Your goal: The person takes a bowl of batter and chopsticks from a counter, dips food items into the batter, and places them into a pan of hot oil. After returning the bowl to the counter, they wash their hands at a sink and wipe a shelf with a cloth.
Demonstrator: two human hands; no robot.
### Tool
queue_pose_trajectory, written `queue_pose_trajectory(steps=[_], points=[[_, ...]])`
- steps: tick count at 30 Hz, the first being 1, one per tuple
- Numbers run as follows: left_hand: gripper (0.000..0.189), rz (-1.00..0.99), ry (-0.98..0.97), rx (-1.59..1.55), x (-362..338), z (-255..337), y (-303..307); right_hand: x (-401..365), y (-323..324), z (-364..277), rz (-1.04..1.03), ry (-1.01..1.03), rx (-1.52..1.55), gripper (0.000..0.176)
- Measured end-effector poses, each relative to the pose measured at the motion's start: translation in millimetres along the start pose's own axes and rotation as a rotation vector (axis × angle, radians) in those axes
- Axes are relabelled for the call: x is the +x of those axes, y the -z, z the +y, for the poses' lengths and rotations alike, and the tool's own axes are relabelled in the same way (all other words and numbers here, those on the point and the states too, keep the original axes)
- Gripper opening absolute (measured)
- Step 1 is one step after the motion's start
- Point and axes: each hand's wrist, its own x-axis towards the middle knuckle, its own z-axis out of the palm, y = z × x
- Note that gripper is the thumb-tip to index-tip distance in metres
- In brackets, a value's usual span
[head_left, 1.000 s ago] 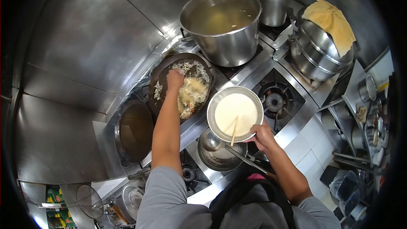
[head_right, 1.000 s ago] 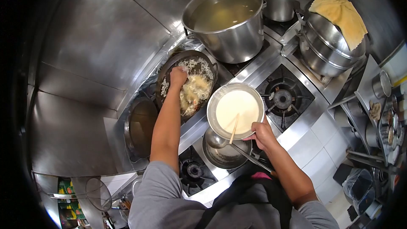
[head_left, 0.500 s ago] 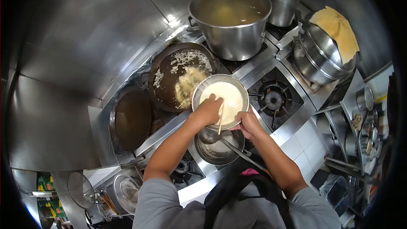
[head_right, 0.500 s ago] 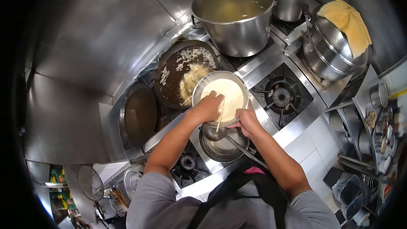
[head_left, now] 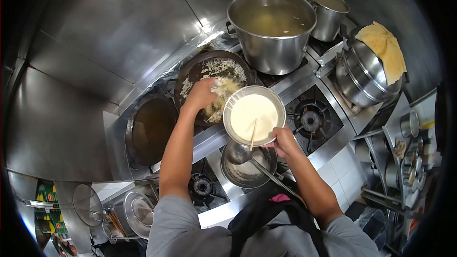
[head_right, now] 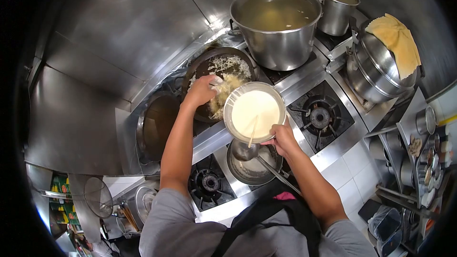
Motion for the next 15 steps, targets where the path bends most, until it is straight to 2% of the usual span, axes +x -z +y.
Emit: queue_pose_trajectory(steps=[2,5,8,10,13,15], points=[[0.037,-0.025,0.032,-0.071,8.9,-32.2,-21.3,-3.9,6.1,-0.5,0.025,0.020,-0.025,0.084],[0.038,-0.050,0.219,0.003,14.4,-62.7,-51.7,-8.4,20.1,1.1,0.066,0.026,-0.031,0.082],[0.036,-0.062,0.284,-0.002,18.0,-74.6,-66.3,-15.5,29.4,-3.9,0.095,0.028,-0.033,0.078],[0.033,-0.046,0.261,-0.002,18.4,-77.2,-68.4,-14.9,42.6,-1.5,0.089,-0.020,0.005,0.087],[0.031,0.039,0.287,0.023,25.3,-85.9,-71.8,-22.3,43.5,-7.1,0.113,-0.012,-0.007,0.087],[0.029,0.132,0.392,-0.022,29.9,-88.1,-70.9,-21.6,48.1,-5.0,0.117,-0.008,0.002,0.087]])
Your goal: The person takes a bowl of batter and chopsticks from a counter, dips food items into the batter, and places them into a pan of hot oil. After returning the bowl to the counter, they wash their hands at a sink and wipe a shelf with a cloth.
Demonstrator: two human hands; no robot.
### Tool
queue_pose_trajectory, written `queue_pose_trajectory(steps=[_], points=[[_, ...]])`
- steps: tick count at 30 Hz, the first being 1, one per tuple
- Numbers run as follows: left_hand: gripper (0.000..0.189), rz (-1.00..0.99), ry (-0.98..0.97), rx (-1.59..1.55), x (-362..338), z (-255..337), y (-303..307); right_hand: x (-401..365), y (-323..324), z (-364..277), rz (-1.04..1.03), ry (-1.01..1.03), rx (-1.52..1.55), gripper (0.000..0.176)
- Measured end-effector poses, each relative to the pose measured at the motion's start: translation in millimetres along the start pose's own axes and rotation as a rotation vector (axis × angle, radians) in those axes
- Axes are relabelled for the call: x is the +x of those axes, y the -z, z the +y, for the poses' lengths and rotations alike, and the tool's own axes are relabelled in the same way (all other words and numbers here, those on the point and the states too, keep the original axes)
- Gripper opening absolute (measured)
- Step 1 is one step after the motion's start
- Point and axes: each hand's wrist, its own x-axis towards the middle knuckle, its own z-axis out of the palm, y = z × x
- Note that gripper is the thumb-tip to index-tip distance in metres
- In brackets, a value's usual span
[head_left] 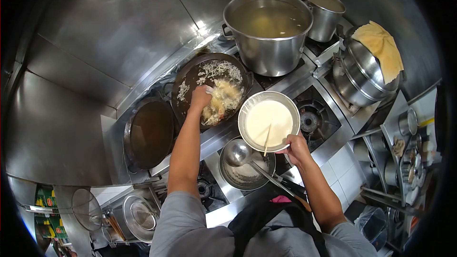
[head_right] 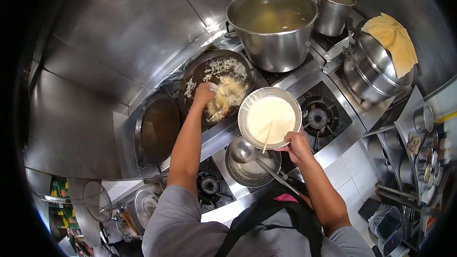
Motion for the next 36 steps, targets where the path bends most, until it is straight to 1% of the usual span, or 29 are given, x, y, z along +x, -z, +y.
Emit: queue_pose_trajectory(steps=[2,4,6,7,8,9,10,11,12,13,15,16,17,19,20,22,23,25,26,28,31,35,36], points=[[0.028,0.008,-0.007,-0.012,7.3,-9.2,-4.0,-1.6,0.9,0.2,0.004,0.002,0.010,0.087],[0.028,0.017,-0.013,-0.023,11.3,-16.9,-11.4,-6.0,-2.4,-2.2,0.026,0.028,-0.005,0.077],[0.027,-0.165,0.017,-0.060,13.3,-26.7,-20.8,-5.9,-2.7,-1.7,0.035,0.026,0.000,0.078],[0.027,-0.166,0.016,-0.058,17.4,-36.3,-30.7,-5.9,-2.4,-1.0,0.044,0.024,0.003,0.079],[0.028,-0.246,0.001,-0.127,29.7,-62.2,-52.1,-5.4,-1.7,-0.4,0.045,0.024,0.005,0.079],[0.028,-0.326,-0.014,-0.196,28.1,-60.3,-53.4,-4.6,-1.2,0.2,0.035,0.025,0.005,0.080],[0.028,-0.326,-0.014,-0.196,28.0,-59.3,-52.2,-3.8,-0.8,0.7,0.024,0.025,0.005,0.081],[0.028,-0.261,0.014,-0.120,12.3,-29.1,-30.9,-3.4,-0.7,1.0,0.024,0.024,0.005,0.081],[0.028,-0.195,0.042,-0.045,2.3,-12.0,-18.4,-3.1,-1.0,1.5,0.012,0.028,0.009,0.081],[0.028,-0.195,0.044,-0.045,4.4,-14.4,-18.3,-3.1,-1.7,2.0,0.000,0.032,0.012,0.082],[0.027,-0.039,0.058,-0.124,21.9,-32.9,-23.7,-3.9,-3.6,1.7,0.003,0.023,0.008,0.082],[0.026,0.019,0.021,-0.140,30.3,-45.7,-27.8,-4.5,-4.5,1.1,0.007,0.015,0.005,0.083],[0.026,0.019,0.021,-0.140,27.4,-41.4,-23.9,-5.6,-5.5,0.9,0.007,0.015,0.005,0.083],[0.027,-0.084,0.111,-0.123,22.0,-31.4,-15.6,-7.2,-7.0,-0.4,0.016,0.022,0.008,0.083],[0.027,-0.086,0.108,-0.121,22.0,-31.9,-18.2,-7.0,-6.8,-1.3,0.018,0.024,0.012,0.083],[0.029,-0.246,0.024,-0.066,21.4,-32.9,-25.1,-6.5,-6.3,-2.1,-0.023,-0.005,0.012,0.090],[0.029,-0.247,0.023,-0.065,21.3,-30.0,-26.8,-5.7,-5.4,-1.3,-0.022,-0.005,0.014,0.090],[0.030,-0.162,0.022,-0.026,21.3,-25.1,-28.8,-3.3,-3.2,1.2,-0.037,-0.024,0.028,0.090],[0.030,-0.162,0.024,-0.026,24.6,-28.8,-30.1,-3.0,-3.2,1.8,-0.038,-0.026,0.027,0.090],[0.029,0.027,0.052,-0.093,33.8,-35.7,-30.0,-2.3,-2.9,2.2,-0.051,-0.020,0.008,0.091],[0.029,0.039,0.057,-0.161,52.3,-52.9,-27.0,-2.1,-2.4,3.4,-0.062,-0.001,0.018,0.091],[0.026,0.027,0.065,-0.195,53.2,-46.4,-12.2,-2.8,-2.9,3.5,-0.064,0.006,0.026,0.091],[0.026,0.027,0.063,-0.194,56.7,-49.1,-12.6,-4.3,-5.1,3.5,-0.032,0.013,0.034,0.086]])
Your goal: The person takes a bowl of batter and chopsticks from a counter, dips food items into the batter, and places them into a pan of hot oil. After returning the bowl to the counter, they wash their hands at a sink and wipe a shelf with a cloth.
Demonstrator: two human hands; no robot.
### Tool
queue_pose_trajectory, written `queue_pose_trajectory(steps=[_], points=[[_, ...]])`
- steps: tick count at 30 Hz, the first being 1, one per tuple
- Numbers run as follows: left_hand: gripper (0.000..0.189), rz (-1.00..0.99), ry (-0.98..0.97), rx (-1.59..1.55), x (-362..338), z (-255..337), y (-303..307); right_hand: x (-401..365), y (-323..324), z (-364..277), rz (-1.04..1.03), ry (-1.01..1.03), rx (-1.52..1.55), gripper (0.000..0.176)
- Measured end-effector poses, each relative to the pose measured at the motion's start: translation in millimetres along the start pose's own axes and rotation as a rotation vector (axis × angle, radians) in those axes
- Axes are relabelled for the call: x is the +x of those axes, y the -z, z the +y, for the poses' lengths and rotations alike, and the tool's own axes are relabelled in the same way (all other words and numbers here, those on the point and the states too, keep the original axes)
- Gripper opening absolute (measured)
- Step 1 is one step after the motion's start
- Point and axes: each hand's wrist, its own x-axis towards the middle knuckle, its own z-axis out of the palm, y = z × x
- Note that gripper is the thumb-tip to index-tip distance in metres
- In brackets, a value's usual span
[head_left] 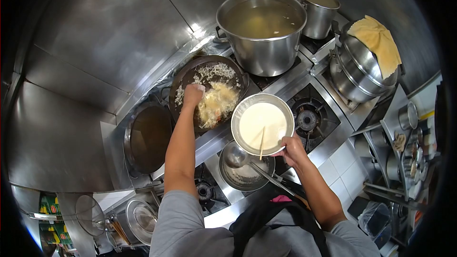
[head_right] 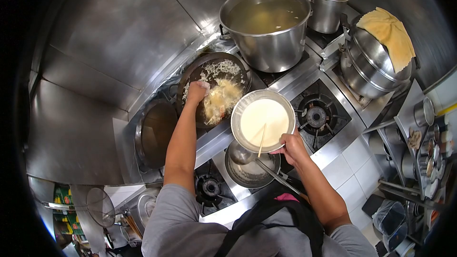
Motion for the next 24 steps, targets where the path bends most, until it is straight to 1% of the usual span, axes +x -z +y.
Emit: queue_pose_trajectory(steps=[1,6,8,11,12,14,15,16,17,18,19,20,21,22,23,24], points=[[0.025,0.023,-0.015,0.026,3.6,-2.3,-0.9,-0.8,-1.4,0.1,0.031,0.007,0.006,0.082],[0.023,0.069,-0.068,0.115,6.9,0.9,4.9,-1.5,-3.9,-0.2,0.042,-0.004,-0.011,0.082],[0.019,0.200,-0.104,0.197,4.6,2.4,4.1,-2.1,-5.1,-1.1,0.042,-0.004,-0.008,0.082],[0.021,0.207,-0.075,0.192,9.9,-1.4,1.6,-2.4,-5.2,-1.6,0.017,0.011,-0.004,0.081],[0.021,0.206,-0.075,0.192,0.9,12.0,6.0,-2.2,-5.2,-1.5,0.016,0.010,-0.004,0.081],[0.024,-0.010,0.040,0.271,-16.9,36.4,14.0,-1.2,-4.4,-0.2,0.015,0.010,-0.004,0.081],[0.024,-0.010,0.038,0.272,-5.3,14.0,5.0,-0.4,-3.3,1.5,0.024,0.008,-0.008,0.080],[0.024,-0.203,0.094,0.099,5.1,-7.0,-4.6,0.5,-2.7,1.9,0.034,0.006,-0.011,0.080],[0.024,-0.395,0.150,-0.075,3.5,-7.7,-6.9,0.6,-2.6,1.6,0.035,0.007,-0.009,0.080],[0.019,-0.230,0.021,0.152,0.4,-8.8,-11.4,0.3,-3.1,1.5,0.038,0.009,-0.005,0.079],[0.019,-0.231,0.023,0.152,-1.0,-10.5,-12.6,-0.1,-4.0,1.7,0.040,0.008,-0.002,0.079],[0.019,-0.150,-0.063,0.134,-23.0,23.1,3.9,-1.4,-5.4,1.7,0.039,0.004,-0.004,0.079],[0.019,-0.069,-0.150,0.115,-36.3,42.2,14.6,-2.7,-6.9,0.8,0.037,0.006,-0.001,0.078],[0.020,-0.081,-0.071,0.017,-32.6,37.6,13.4,-2.7,-8.2,-0.5,0.035,0.012,0.001,0.078],[0.020,-0.078,-0.072,0.016,-30.2,31.8,7.8,-2.0,-9.1,-0.8,0.033,0.014,0.000,0.078],[0.021,-0.259,0.027,-0.101,-30.7,28.1,0.1,-1.2,-9.5,-0.2,0.041,0.005,-0.003,0.079]])
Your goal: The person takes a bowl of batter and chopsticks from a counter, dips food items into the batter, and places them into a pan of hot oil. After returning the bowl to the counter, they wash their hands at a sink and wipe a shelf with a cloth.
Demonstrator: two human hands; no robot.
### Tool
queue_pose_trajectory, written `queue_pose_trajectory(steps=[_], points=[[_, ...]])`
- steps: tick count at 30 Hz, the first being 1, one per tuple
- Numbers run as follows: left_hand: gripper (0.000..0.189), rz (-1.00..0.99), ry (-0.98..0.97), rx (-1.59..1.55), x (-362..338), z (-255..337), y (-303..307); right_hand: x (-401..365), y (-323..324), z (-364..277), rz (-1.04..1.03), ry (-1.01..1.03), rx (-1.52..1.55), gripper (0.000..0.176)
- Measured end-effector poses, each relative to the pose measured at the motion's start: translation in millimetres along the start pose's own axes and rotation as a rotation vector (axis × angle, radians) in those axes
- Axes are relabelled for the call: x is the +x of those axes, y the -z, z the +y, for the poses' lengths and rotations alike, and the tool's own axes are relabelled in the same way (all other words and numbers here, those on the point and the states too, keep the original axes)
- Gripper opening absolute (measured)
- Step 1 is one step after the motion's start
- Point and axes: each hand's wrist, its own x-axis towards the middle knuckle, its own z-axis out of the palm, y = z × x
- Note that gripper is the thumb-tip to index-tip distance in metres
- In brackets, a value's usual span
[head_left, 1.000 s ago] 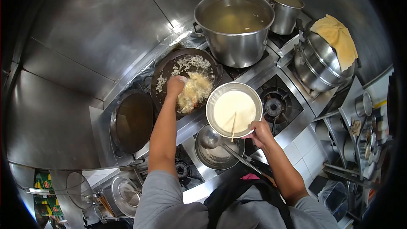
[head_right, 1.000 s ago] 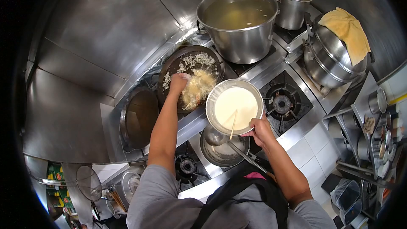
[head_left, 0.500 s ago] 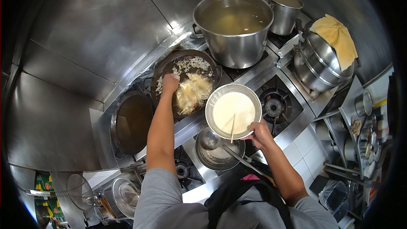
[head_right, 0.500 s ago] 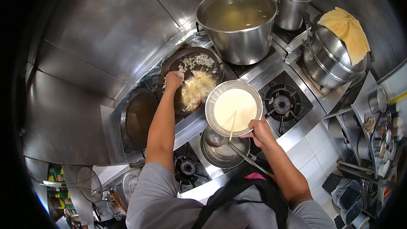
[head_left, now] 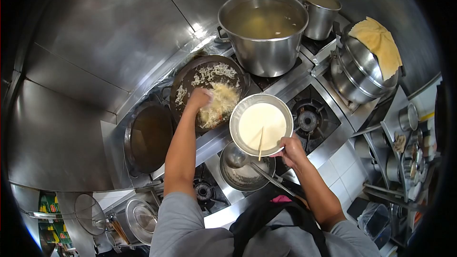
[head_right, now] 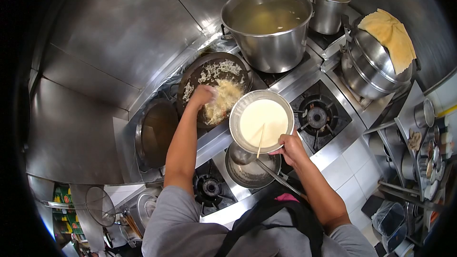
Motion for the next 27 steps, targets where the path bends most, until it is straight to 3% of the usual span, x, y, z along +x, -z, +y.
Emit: queue_pose_trajectory(steps=[1,2,3,5,10,12,14,15,16,19,21,23,25,27], points=[[0.022,-0.178,0.093,-0.126,1.3,-4.8,-6.5,0.9,-0.5,0.8,0.008,-0.010,-0.002,0.079],[0.023,0.067,-0.130,0.355,-2.4,-2.1,-11.0,2.4,-1.2,1.5,0.007,-0.010,-0.002,0.079],[0.023,0.067,-0.130,0.355,8.3,-14.6,-9.4,4.0,-1.7,2.0,-0.030,-0.013,0.010,0.079],[0.024,0.229,-0.187,0.098,29.2,-34.2,-5.6,4.1,-4.8,0.9,-0.066,-0.016,0.020,0.080],[0.024,-0.025,-0.183,-0.274,-71.7,95.0,21.7,6.5,-26.4,1.6,-0.057,-0.035,-0.020,0.083],[0.020,-0.287,-0.499,0.173,-107.8,115.4,5.0,12.3,-32.9,5.2,-0.084,-0.032,-0.043,0.085],[0.027,-0.459,-0.561,0.436,-122.1,111.5,-28.6,16.3,-39.3,7.4,-0.113,-0.044,-0.049,0.086],[0.039,-0.482,-0.433,0.553,-135.3,111.1,-41.5,18.4,-42.8,8.9,-0.138,-0.054,-0.051,0.086],[0.048,-0.433,-0.472,0.695,-141.3,101.4,-56.1,21.8,-45.2,11.6,-0.148,-0.057,-0.056,0.086],[0.050,-0.343,-0.438,0.765,-137.8,66.0,-81.3,29.2,-52.1,14.9,-0.166,-0.086,-0.062,0.087],[0.046,-0.283,-0.452,0.717,-143.1,73.5,-59.1,29.7,-59.9,15.8,-0.151,-0.081,-0.047,0.087],[0.040,-0.219,-0.445,0.467,-146.3,90.2,-21.8,32.0,-63.9,15.5,-0.152,-0.074,-0.048,0.088],[0.035,-0.042,-0.466,0.357,-144.6,98.4,13.4,31.6,-66.6,14.5,-0.156,-0.072,-0.048,0.089],[0.034,-0.020,-0.374,0.199,-140.1,105.0,45.5,27.5,-70.2,10.2,-0.164,-0.035,-0.064,0.086]])
